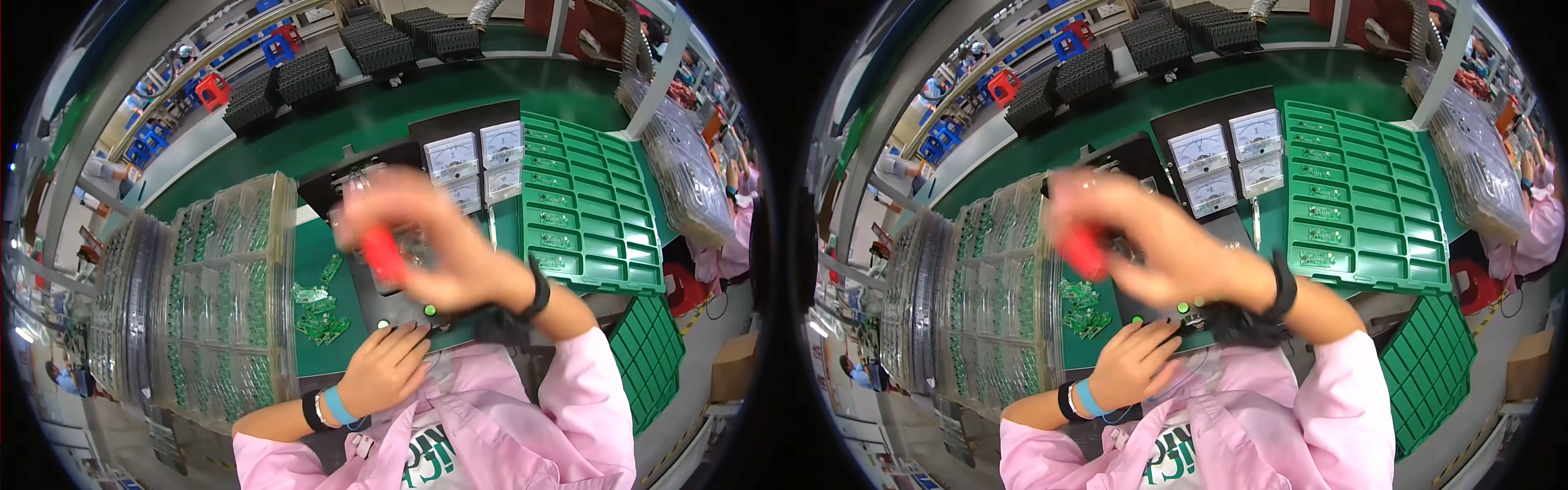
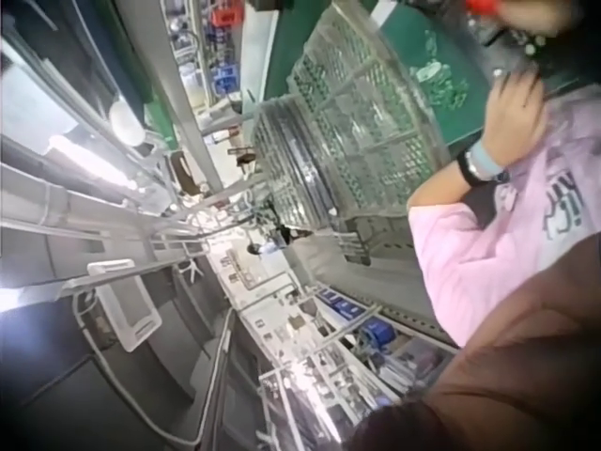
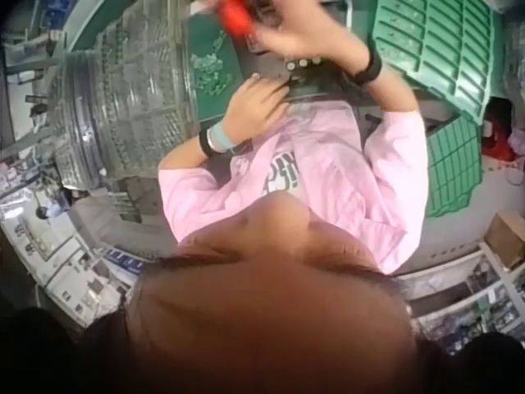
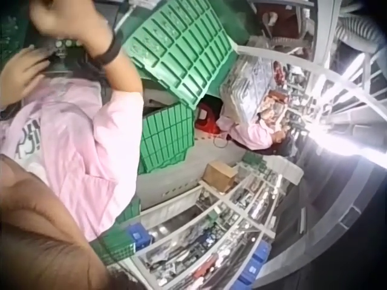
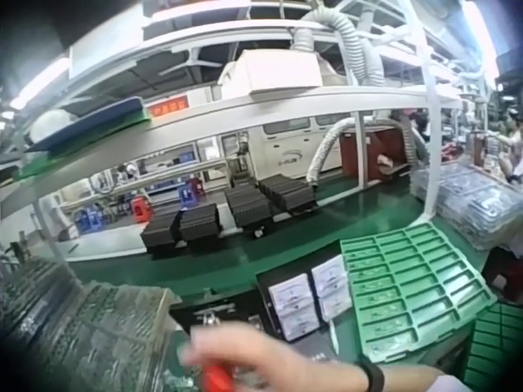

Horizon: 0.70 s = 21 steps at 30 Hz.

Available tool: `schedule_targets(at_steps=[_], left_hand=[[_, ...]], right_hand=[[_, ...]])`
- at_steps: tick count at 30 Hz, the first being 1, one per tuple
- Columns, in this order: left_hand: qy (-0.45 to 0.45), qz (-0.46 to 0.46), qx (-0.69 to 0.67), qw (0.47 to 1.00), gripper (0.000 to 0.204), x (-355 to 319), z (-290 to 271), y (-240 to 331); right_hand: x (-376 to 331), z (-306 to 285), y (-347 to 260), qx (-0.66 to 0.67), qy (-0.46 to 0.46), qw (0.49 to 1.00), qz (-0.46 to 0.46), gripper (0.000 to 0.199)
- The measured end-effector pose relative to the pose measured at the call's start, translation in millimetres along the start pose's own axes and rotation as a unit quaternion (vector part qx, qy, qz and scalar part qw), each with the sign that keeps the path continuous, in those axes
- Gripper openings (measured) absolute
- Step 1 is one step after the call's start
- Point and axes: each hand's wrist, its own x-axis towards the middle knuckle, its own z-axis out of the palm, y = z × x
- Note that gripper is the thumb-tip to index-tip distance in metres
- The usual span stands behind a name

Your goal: The person tests circuit boards by placing them into a testing machine, pulling a red lever, and pressing buttons. After each test, the person removes the board and places it into a green tray, eventually replacing the full tray with an empty one.

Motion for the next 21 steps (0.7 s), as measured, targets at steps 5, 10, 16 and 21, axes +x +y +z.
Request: schedule_targets(at_steps=[5, 10, 16, 21], left_hand=[[0.068, -0.008, 0.008, 0.998, 0.048, 1, -11, -32], [0.158, -0.082, 0.020, 0.984, 0.056, -1, 1, -70], [0.114, -0.066, 0.013, 0.991, 0.066, -5, 7, -77], [0.116, -0.080, 0.031, 0.990, 0.066, -7, 4, -85]], right_hand=[[-116, 6, -21, -0.248, 0.042, 0.964, 0.090, 0.046], [-160, 9, -27, -0.404, -0.053, 0.891, 0.201, 0.046], [-180, 30, -29, -0.484, 0.013, 0.870, 0.089, 0.041], [-189, 37, -24, -0.495, -0.039, 0.860, 0.116, 0.035]])
